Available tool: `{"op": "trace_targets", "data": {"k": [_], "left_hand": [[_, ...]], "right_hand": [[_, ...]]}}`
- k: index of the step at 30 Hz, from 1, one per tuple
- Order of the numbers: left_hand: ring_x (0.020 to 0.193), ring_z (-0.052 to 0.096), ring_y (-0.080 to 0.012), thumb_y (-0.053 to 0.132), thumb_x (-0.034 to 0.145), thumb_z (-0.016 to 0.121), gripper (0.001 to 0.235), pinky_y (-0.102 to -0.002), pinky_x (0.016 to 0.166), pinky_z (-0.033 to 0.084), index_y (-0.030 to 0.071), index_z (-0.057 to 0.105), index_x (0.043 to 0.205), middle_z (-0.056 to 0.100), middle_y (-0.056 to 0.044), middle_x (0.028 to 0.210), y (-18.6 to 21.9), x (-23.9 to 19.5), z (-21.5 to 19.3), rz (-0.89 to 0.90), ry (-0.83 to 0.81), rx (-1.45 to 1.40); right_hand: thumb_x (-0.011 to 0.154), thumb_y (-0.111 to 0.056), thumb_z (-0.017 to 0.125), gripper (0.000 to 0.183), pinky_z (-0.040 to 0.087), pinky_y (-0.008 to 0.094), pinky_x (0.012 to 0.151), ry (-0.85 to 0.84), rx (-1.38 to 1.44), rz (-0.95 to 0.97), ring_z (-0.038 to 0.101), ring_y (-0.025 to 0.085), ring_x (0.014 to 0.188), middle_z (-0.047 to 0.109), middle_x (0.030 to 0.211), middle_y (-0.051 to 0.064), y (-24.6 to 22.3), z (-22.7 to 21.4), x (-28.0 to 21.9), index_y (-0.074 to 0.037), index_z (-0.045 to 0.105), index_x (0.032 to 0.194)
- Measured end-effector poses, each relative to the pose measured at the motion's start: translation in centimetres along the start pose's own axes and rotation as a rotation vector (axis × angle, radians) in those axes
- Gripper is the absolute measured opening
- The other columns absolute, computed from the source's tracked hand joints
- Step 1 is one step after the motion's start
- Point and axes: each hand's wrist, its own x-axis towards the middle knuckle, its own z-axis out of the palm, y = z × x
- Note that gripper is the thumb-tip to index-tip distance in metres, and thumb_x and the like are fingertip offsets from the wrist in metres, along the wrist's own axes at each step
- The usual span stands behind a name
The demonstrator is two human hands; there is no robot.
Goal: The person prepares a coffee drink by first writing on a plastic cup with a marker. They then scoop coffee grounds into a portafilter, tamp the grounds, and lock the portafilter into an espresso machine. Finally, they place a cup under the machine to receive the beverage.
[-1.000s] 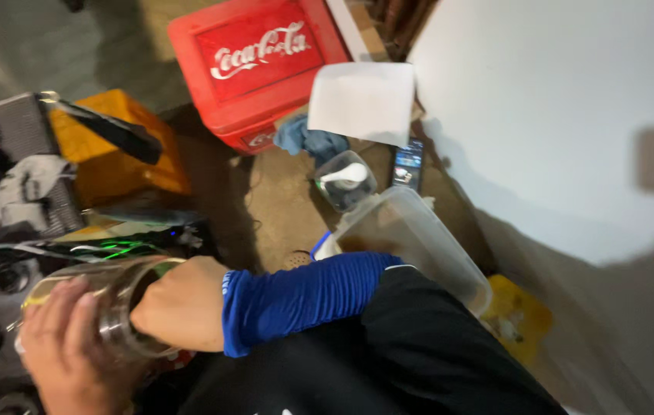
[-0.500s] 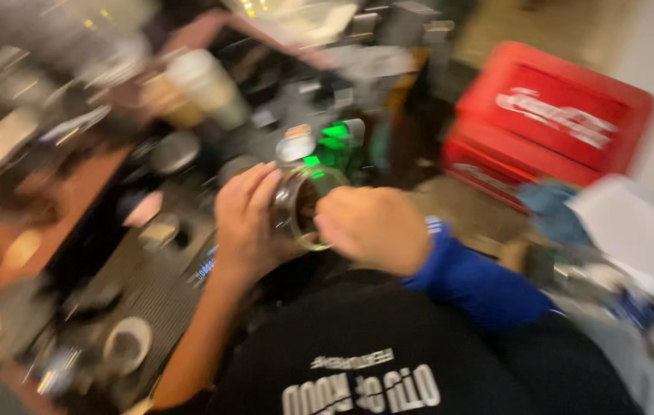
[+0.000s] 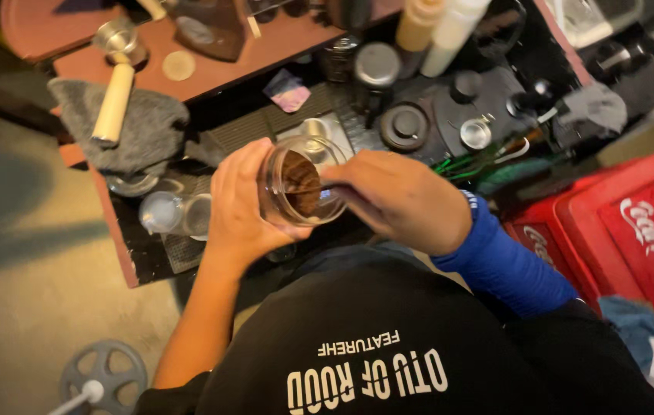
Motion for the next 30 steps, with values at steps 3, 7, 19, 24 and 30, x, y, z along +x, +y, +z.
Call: {"op": "trace_targets", "data": {"k": [3, 7, 19, 24, 30], "left_hand": [[0.131, 0.053, -0.0411, 0.046, 0.051, 0.097, 0.118, -0.052, 0.111, 0.04, 0.004, 0.043, 0.147, 0.055, -0.018, 0.142, -0.9, -0.1, -1.7, -0.042, 0.002, 0.072], [0.133, 0.053, -0.0391, 0.039, 0.048, 0.096, 0.115, -0.051, 0.112, 0.039, 0.007, 0.044, 0.146, 0.056, -0.015, 0.141, -1.4, -0.6, -1.5, -0.119, -0.025, 0.07], [0.133, 0.051, -0.036, 0.037, 0.049, 0.096, 0.115, -0.051, 0.109, 0.039, 0.01, 0.043, 0.148, 0.055, -0.013, 0.141, -0.2, 0.6, 1.8, -0.279, -0.017, 0.151], [0.131, 0.052, -0.0355, 0.036, 0.048, 0.094, 0.115, -0.05, 0.107, 0.04, 0.009, 0.043, 0.147, 0.056, -0.013, 0.139, 0.4, 1.4, 2.7, -0.368, -0.036, 0.165], [0.13, 0.053, -0.035, 0.037, 0.051, 0.095, 0.113, -0.049, 0.106, 0.041, 0.009, 0.043, 0.147, 0.056, -0.014, 0.139, 0.5, 2.0, 3.2, -0.393, 0.013, 0.237]], "right_hand": [[0.09, -0.002, 0.074, 0.024, 0.054, 0.038, 0.081, -0.222, 0.25, -0.086, 0.066, 0.032, 0.094, 0.065, 0.1, 0.012, 0.4, 1.2, 2.8, -0.006, 0.064, 0.111], [0.089, 0.002, 0.07, 0.029, 0.054, 0.039, 0.086, -0.171, 0.229, -0.16, 0.066, 0.033, 0.098, 0.066, 0.105, 0.013, 2.5, 2.0, 4.2, -0.004, 0.063, 0.117], [0.092, 0.0, 0.069, 0.014, 0.054, 0.031, 0.075, -0.273, 0.337, -0.095, 0.068, 0.025, 0.082, 0.069, 0.092, 0.012, 10.8, 3.5, 3.5, -0.002, 0.067, 0.105], [0.098, -0.002, 0.065, 0.01, 0.053, 0.028, 0.076, -0.106, 0.337, -0.025, 0.069, 0.017, 0.084, 0.07, 0.095, 0.01, 13.9, 3.7, 3.1, -0.001, 0.069, 0.108], [0.106, -0.009, 0.055, 0.015, 0.053, 0.025, 0.076, -0.303, 0.959, 0.272, 0.062, 0.012, 0.082, 0.068, 0.092, 0.005, 17.4, 5.7, 3.0, -0.001, 0.064, 0.114]]}}
